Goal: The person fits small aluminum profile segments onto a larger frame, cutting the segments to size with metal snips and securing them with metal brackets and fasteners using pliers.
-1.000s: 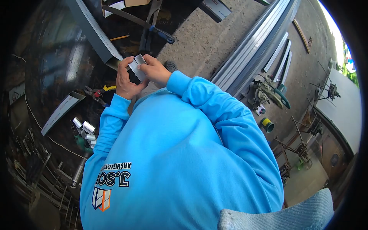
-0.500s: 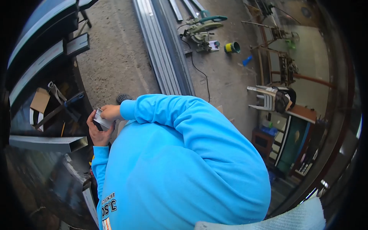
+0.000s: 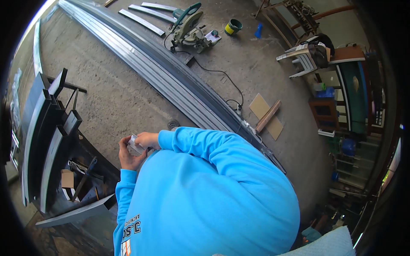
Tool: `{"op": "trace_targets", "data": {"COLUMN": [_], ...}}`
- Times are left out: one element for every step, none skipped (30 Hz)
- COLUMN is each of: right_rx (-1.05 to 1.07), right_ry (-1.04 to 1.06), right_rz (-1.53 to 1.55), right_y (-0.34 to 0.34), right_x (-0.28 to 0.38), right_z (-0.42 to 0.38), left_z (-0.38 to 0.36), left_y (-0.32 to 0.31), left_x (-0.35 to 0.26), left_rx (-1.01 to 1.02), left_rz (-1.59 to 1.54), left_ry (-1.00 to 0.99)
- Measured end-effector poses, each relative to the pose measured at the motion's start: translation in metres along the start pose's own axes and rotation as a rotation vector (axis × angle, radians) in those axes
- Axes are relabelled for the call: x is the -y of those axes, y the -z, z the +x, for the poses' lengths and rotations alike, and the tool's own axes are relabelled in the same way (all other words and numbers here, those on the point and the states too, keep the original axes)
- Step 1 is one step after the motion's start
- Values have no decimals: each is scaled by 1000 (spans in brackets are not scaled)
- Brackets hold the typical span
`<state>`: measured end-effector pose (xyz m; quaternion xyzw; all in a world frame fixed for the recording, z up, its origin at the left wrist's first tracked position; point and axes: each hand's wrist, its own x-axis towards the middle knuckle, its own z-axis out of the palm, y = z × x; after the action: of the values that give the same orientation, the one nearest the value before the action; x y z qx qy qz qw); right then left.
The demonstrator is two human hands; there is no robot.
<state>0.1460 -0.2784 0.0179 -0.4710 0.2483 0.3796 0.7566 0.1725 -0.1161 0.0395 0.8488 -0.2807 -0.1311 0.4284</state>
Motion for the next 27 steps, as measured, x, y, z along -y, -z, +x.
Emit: {"op": "trace_targets", "data": {"right_rx": [15,5,-1,-41,-80,-148,-144,-157,-168,-159,-158,-161,-159,-163,-169,-176,-178,-194,-213,-270,-330,-336,-320,-364,-410,-417,-450], "right_ry": [19,38,49,77,105,116,113,91,73,73,115,162,172,167,162,99,106,90,72,99,130,134,159,145,140,149,259], "right_rz": [13,-20,3,1,-13,-92,-88,-139,-195,-192,-220,-250,-251,-151,-48,-28,-19,25,69,33,-12,29,135,191,241,249,224], "right_y": [14,23,33,45,58,69,79,88,96,101,105,111,117,119,121,128,133,142,150,155,162,168,184,191,197,204,211], "right_x": [8,21,23,22,24,27,30,36,42,46,51,58,64,68,71,75,79,85,89,96,108,119,113,118,126,127,127], "right_z": [-3,-16,-16,-16,-16,-15,-13,-15,-16,-15,-11,-6,0,5,10,13,15,17,16,9,-2,-13,-9,-19,-30,-35,-41], "left_z": [15,30,42,54,66,78,88,98,108,115,121,130,139,148,158,168,179,192,204,216,232,246,259,274,291,305,318], "left_y": [-5,-9,-15,-24,-33,-41,-48,-52,-57,-61,-62,-63,-63,-62,-63,-65,-66,-68,-71,-74,-80,-86,-89,-91,-94,-96,-99], "left_x": [1,-3,-6,-9,-13,-17,-20,-29,-35,-39,-39,-38,-36,-36,-35,-32,-29,-28,-27,-30,-32,-30,-34,-42,-50,-58,-66], "left_rx": [12,19,41,62,72,115,118,138,153,161,160,151,144,154,157,178,202,243,246,295,336,360,372,406,434,479,488], "left_rz": [-10,-9,-2,11,21,77,79,119,158,148,157,156,153,141,148,121,93,86,85,26,-36,-75,-79,-85,-91,-116,-114], "left_ry": [11,-26,-37,-64,-91,-73,-68,-71,-74,-22,-22,0,22,24,20,-5,-30,-30,-41,-49,-62,-140,-141,-208,-283,-295,-311]}}
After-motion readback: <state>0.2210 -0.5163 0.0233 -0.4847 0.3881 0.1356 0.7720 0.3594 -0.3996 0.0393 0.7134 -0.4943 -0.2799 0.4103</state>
